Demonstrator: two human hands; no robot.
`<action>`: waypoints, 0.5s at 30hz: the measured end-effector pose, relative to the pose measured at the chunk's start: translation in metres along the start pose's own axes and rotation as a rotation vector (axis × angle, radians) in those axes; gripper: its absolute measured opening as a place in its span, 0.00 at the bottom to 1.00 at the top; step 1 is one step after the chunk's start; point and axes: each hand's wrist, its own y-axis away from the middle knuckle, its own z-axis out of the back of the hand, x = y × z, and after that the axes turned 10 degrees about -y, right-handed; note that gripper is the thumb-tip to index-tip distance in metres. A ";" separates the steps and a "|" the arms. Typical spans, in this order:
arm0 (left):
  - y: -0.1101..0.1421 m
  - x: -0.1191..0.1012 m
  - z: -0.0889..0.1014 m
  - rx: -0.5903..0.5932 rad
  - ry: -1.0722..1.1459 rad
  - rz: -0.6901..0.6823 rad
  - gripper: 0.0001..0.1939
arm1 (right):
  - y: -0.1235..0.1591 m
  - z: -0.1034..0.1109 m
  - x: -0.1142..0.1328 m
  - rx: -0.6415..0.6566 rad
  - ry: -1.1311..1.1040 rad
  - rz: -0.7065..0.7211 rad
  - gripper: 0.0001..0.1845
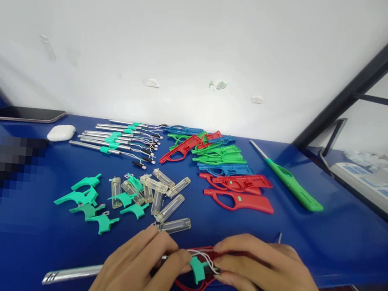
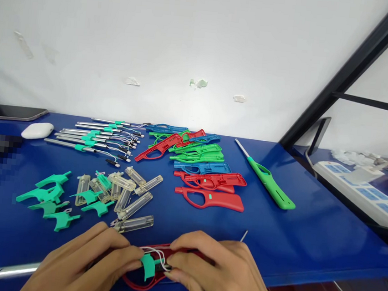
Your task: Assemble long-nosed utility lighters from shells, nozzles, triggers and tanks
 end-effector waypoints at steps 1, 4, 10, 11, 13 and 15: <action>0.000 -0.001 -0.001 -0.010 0.012 0.011 0.12 | 0.000 0.000 0.000 -0.003 -0.001 0.003 0.17; -0.003 -0.004 -0.002 -0.051 0.034 0.052 0.12 | 0.001 0.001 -0.001 -0.010 -0.015 0.018 0.17; -0.008 -0.008 -0.002 -0.083 -0.006 0.049 0.14 | 0.001 0.001 -0.002 -0.045 -0.018 0.043 0.18; -0.008 -0.008 -0.002 -0.085 -0.006 0.052 0.14 | 0.000 0.000 -0.002 -0.050 -0.012 0.042 0.18; -0.008 -0.008 -0.003 -0.080 0.002 0.050 0.14 | 0.000 0.000 -0.001 -0.059 -0.004 0.032 0.19; -0.008 -0.008 -0.003 -0.072 0.012 0.048 0.14 | 0.000 -0.001 -0.001 -0.059 -0.007 0.028 0.19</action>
